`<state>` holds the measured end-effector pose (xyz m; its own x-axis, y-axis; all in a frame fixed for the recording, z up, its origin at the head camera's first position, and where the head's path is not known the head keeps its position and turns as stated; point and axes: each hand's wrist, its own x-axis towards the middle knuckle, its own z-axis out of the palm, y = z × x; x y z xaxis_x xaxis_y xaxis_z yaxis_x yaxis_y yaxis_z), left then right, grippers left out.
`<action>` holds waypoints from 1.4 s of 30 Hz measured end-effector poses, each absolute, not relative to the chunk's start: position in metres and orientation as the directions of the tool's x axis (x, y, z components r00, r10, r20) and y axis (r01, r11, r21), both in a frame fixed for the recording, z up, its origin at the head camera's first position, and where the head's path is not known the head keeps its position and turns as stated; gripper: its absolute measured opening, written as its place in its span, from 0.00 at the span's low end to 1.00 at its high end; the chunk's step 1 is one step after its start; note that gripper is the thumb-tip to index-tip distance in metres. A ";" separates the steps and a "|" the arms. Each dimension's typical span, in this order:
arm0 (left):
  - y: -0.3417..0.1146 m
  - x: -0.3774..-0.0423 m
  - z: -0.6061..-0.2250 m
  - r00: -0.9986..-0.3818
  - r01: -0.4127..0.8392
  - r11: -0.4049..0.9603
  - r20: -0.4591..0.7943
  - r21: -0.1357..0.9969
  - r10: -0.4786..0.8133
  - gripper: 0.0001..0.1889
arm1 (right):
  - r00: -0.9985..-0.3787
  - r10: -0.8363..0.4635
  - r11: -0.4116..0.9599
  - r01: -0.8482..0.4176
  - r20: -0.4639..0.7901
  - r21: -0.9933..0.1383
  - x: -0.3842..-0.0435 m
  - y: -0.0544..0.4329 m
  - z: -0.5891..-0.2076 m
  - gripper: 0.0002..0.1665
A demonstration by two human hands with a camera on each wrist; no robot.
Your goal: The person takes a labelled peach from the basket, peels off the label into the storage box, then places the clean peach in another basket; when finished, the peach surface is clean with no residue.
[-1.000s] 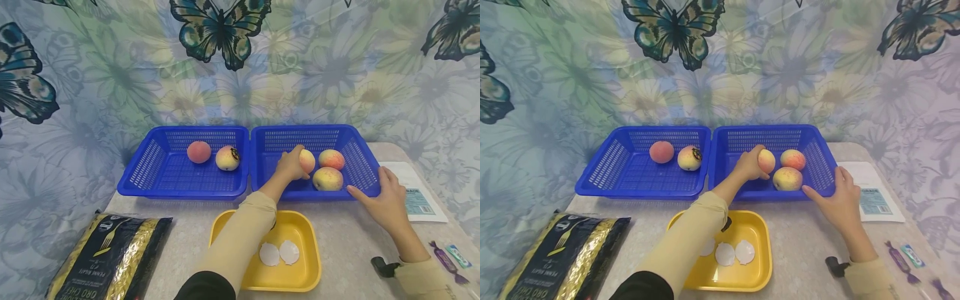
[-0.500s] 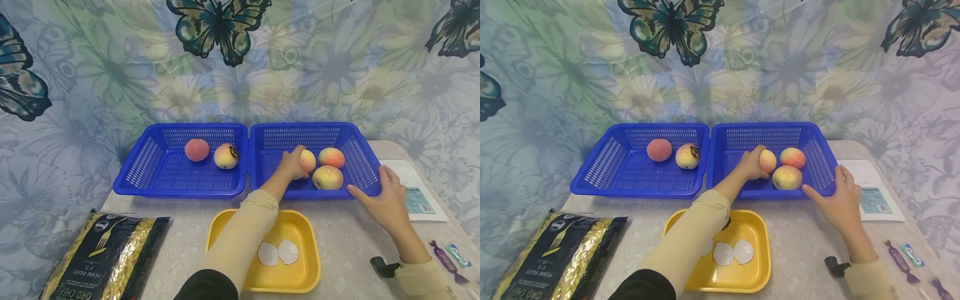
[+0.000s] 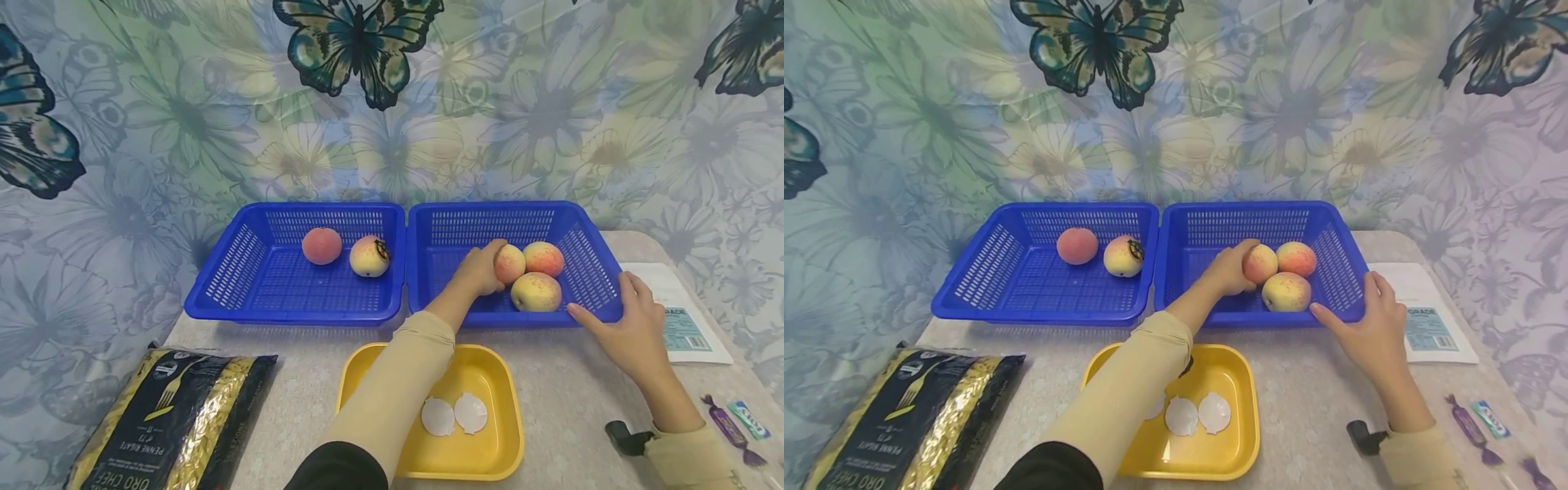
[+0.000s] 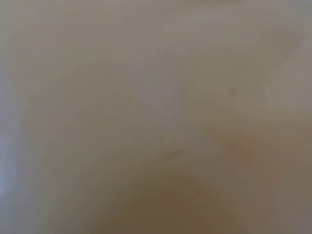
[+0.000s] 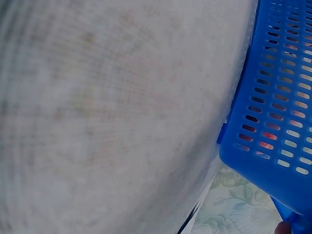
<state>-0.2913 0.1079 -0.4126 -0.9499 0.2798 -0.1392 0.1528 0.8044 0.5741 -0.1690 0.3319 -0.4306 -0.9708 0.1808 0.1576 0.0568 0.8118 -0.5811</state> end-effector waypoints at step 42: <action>-0.022 -0.193 -0.288 -0.879 0.418 0.612 0.128 0.672 0.460 0.36 | -0.975 0.147 0.874 0.051 0.164 -0.483 -0.164 0.327 -0.422 0.64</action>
